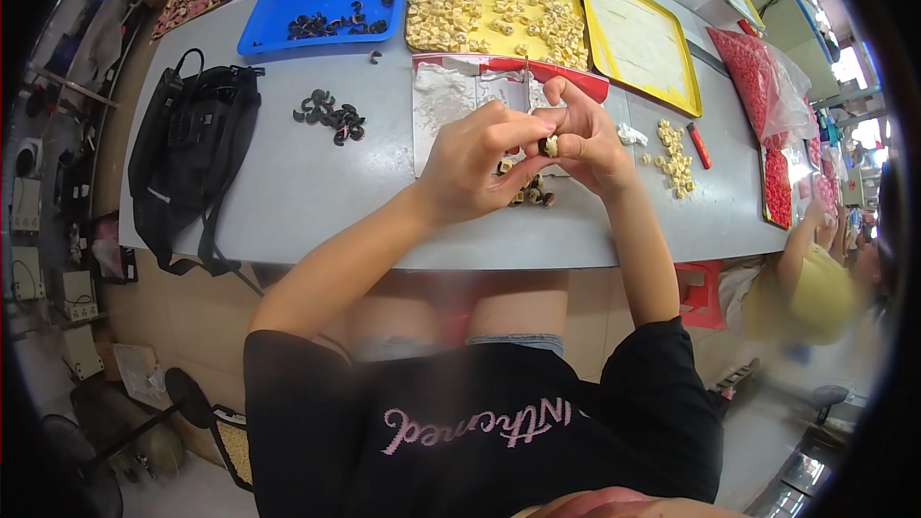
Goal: Applying glue to small black plastic components and attaching them to gold-colored toy parts at a factory workbench.
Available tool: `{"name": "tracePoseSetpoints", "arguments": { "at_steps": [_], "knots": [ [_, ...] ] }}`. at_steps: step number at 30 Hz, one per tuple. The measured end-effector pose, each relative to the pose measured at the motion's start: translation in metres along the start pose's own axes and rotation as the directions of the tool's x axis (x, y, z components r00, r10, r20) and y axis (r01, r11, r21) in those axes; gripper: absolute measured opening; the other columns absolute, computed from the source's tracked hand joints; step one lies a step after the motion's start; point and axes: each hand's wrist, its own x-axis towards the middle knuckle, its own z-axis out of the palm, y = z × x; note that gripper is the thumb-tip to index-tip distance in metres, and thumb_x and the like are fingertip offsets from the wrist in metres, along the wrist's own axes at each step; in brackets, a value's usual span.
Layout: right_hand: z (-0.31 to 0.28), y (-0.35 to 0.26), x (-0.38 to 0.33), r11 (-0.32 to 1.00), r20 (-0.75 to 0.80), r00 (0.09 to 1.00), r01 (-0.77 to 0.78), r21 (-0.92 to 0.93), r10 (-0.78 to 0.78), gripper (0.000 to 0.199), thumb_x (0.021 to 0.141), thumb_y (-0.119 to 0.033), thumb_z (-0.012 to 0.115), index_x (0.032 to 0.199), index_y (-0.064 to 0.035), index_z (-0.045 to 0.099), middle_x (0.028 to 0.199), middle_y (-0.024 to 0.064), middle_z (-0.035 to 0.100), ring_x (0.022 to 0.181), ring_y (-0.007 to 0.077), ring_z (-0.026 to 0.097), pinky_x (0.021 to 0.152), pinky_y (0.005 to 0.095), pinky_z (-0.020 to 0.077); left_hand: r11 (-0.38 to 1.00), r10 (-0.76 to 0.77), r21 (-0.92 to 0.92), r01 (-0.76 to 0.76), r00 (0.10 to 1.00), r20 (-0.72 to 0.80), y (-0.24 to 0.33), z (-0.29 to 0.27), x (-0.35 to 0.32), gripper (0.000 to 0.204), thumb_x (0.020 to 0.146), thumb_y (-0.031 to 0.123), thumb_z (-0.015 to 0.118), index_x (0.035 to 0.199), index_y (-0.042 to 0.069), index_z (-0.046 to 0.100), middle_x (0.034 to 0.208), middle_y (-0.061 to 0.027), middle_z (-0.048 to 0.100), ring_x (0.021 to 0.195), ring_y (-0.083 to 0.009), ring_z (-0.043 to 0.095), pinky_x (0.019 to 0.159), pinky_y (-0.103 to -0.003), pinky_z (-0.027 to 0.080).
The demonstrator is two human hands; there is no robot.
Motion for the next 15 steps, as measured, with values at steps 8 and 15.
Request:
{"name": "tracePoseSetpoints", "arguments": {
  "at_steps": [8, 15],
  "knots": [
    [0.0030, -0.0004, -0.0004, 0.999, 0.025, 0.999, -0.041, -0.035, 0.042, 0.047, 0.078, -0.003, 0.070, 0.110, -0.0102, 0.037, 0.093, 0.0137, 0.066, 0.090, 0.0248, 0.064, 0.082, 0.0353, 0.0488, 0.999, 0.041, 0.020, -0.042, 0.997, 0.069, 0.0011, -0.0047, -0.0017, 0.060, 0.065, -0.002, 0.076, 0.116, 0.012, 0.048, 0.092, -0.0053, 0.063, 0.073, -0.0222, 0.059, 0.055, -0.031, 0.049],
    [0.0051, -0.0017, -0.0005, 0.998, 0.025, 0.997, -0.066, -0.001, 0.066, 0.047, 0.077, -0.003, 0.071, 0.110, -0.0099, 0.037, 0.094, 0.0147, 0.066, 0.091, 0.0245, 0.064, 0.083, 0.0369, 0.0489, 1.000, 0.001, 0.024, -0.003, 0.997, 0.082, 0.0062, -0.0050, -0.0020, 0.062, 0.065, -0.005, 0.074, 0.119, 0.010, 0.047, 0.095, -0.0068, 0.063, 0.066, -0.0215, 0.059, 0.054, -0.031, 0.049]
  ]
}}
